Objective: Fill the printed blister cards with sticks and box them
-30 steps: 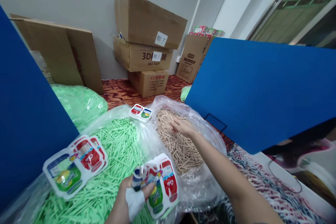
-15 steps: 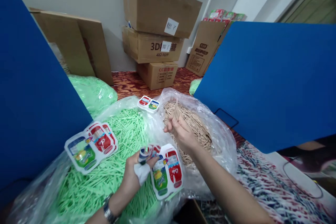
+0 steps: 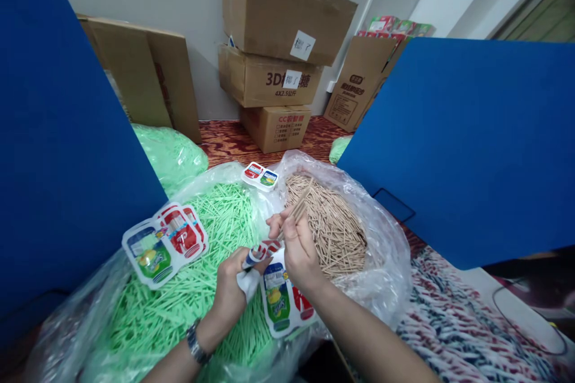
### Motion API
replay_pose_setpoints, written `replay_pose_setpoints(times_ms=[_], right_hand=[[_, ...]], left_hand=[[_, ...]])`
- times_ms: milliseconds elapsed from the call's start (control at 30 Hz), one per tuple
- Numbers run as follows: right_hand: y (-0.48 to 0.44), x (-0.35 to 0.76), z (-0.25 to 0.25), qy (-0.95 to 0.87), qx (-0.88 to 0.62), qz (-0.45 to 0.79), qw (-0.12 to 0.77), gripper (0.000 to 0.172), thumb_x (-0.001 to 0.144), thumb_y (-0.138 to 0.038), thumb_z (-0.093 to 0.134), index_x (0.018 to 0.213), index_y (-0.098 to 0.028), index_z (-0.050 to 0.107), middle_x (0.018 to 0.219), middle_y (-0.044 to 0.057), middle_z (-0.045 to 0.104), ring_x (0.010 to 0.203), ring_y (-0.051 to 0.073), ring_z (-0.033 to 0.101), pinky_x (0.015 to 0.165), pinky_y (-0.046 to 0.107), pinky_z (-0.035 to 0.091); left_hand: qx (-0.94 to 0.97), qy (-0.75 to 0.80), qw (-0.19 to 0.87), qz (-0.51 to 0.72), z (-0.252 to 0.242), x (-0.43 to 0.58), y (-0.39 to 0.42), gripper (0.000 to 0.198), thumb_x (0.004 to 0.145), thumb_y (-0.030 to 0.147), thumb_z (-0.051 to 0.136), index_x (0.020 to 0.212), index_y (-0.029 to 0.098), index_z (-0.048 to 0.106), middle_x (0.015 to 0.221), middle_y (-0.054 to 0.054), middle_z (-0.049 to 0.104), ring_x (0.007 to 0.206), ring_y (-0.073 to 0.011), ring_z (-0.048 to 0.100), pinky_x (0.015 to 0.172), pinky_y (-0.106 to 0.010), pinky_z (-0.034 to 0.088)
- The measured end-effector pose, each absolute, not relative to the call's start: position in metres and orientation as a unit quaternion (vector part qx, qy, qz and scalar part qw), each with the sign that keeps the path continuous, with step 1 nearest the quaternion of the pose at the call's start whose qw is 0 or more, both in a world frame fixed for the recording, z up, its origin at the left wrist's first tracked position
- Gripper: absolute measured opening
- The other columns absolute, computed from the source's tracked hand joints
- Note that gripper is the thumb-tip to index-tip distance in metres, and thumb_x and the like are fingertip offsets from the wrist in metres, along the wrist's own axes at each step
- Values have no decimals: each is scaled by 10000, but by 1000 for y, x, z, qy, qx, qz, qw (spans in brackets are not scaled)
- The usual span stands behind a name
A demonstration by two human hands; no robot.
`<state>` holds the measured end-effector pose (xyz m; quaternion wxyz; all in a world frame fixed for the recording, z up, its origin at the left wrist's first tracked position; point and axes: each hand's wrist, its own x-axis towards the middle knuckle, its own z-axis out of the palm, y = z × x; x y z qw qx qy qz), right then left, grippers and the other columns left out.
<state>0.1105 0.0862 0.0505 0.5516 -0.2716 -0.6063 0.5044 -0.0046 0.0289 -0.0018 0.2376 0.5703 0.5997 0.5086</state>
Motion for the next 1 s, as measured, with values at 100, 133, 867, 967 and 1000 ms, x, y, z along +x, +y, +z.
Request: replay_pose_setpoints(times_ms=[100,133,867,967,1000], right_hand=[[85,110,51,-621,-292,489,538,185,978,-379,331,1018,-233,437,766,-10,552,933,154,550,920,364,410],[84,110,51,-626,-302,485,531,198,976,-391,328,1019,-234,441,782,-2,561,946,160,550,893,355,428],[100,133,42,-867,-223,277,348,416,962,-333,341,1363,-257,420,1342,89,508,1258,236,445,1071,486,320],[104,133,41,-855,-242,291,353,407,948,-289,395,1351,-251,435,1262,95,562,1144,209,538,961,396,441],[105,132,41,-860,-234,297,342,368,938,-277,427,1298,-250,494,1167,88,613,1050,197,588,896,365,476]], left_hand=[[577,600,234,502,-4,-5,29,186,803,308,612,690,166,653,649,-5,601,606,-152,535,598,-247,434],[579,599,233,502,-4,-5,28,185,804,307,609,691,166,650,649,-5,596,607,-152,530,599,-247,430],[525,573,325,538,-2,-16,29,201,762,339,661,711,148,625,667,-5,591,638,-163,546,606,-256,440],[501,567,383,530,-1,-19,28,220,754,338,678,834,136,646,718,-24,626,670,-175,572,631,-268,462],[491,570,395,527,-1,-21,26,231,751,341,680,849,135,641,720,-23,629,662,-172,574,627,-268,465]])
